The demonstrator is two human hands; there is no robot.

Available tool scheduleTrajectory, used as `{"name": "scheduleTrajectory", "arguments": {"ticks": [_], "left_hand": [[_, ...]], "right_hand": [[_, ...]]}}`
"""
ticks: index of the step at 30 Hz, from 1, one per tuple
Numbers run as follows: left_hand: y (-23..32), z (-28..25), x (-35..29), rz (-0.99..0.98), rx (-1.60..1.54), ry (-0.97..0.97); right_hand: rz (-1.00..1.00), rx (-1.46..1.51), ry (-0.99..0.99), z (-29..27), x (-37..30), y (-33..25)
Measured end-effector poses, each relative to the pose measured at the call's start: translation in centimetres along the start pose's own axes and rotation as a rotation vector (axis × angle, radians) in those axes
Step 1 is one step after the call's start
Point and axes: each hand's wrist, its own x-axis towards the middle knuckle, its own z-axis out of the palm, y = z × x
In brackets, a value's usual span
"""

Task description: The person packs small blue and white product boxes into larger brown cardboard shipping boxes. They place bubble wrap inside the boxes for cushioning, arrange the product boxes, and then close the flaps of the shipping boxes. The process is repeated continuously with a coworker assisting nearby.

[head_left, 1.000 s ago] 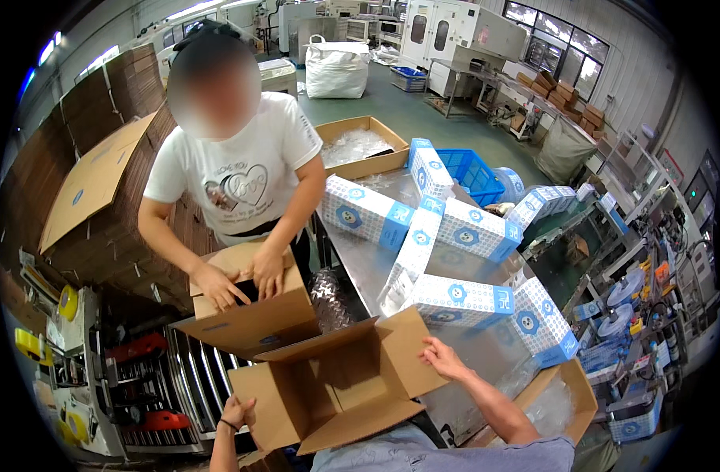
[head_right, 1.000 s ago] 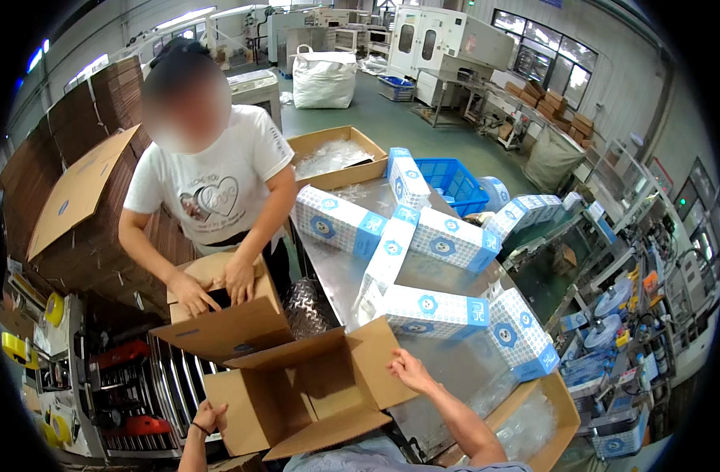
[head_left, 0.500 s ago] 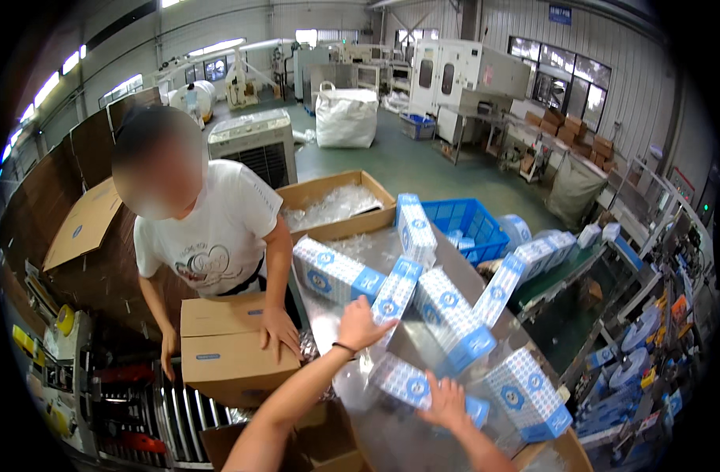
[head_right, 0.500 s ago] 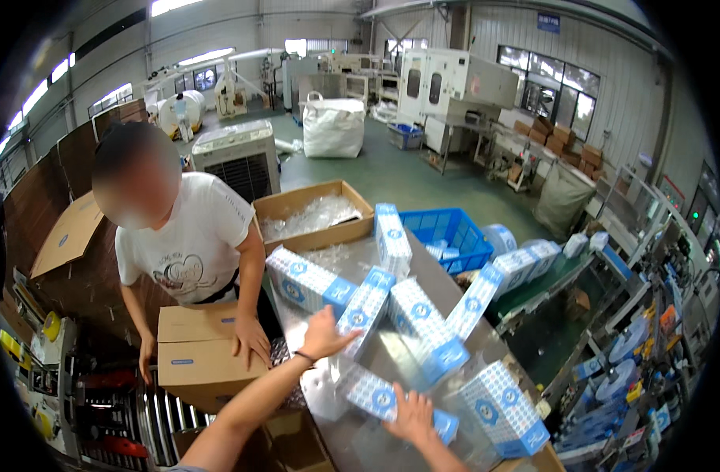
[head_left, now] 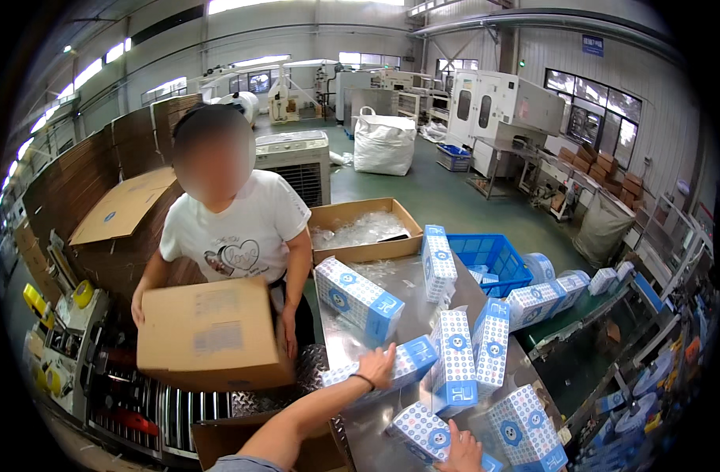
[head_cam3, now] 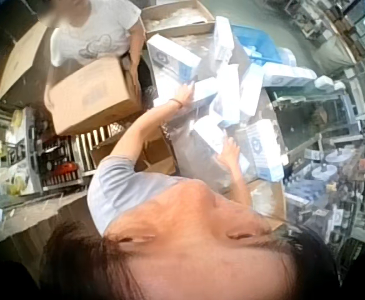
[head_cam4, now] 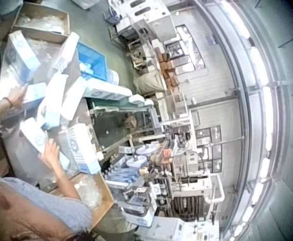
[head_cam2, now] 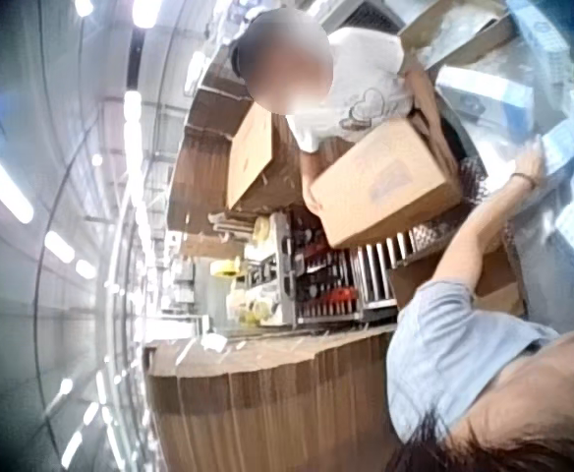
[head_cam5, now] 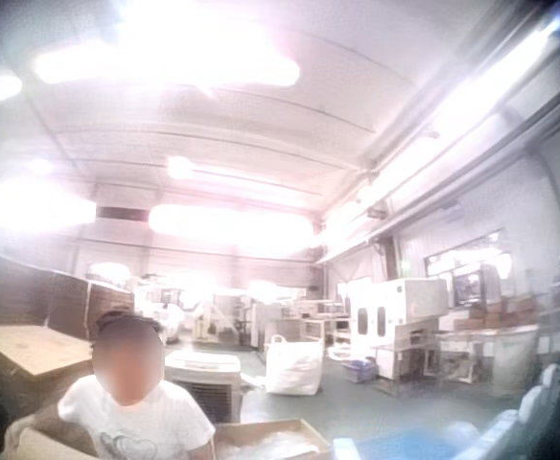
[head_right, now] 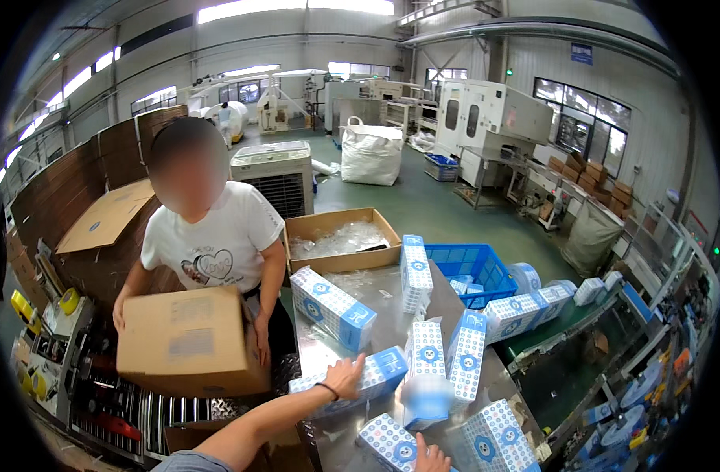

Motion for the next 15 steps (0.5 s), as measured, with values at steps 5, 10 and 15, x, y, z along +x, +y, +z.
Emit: {"name": "scheduleTrajectory", "arguments": {"ticks": [5, 10, 15], "left_hand": [[0.6, -8.5, -1.6, 0.187, -0.046, 0.141], [-1.1, -23.9, -16.9, 0.587, -0.363, 0.674], [-9.5, -20.4, -32.8, 0.149, -1.144, 0.314]], "right_hand": [[0.144, 0.35, -0.211, -0.6, 2.1, 2.6], [0.058, 0.401, 0.075, -1.6, 2.0, 3.6], [0.123, 0.713, 0.327, -9.2, 0.8, 2.6]]}}
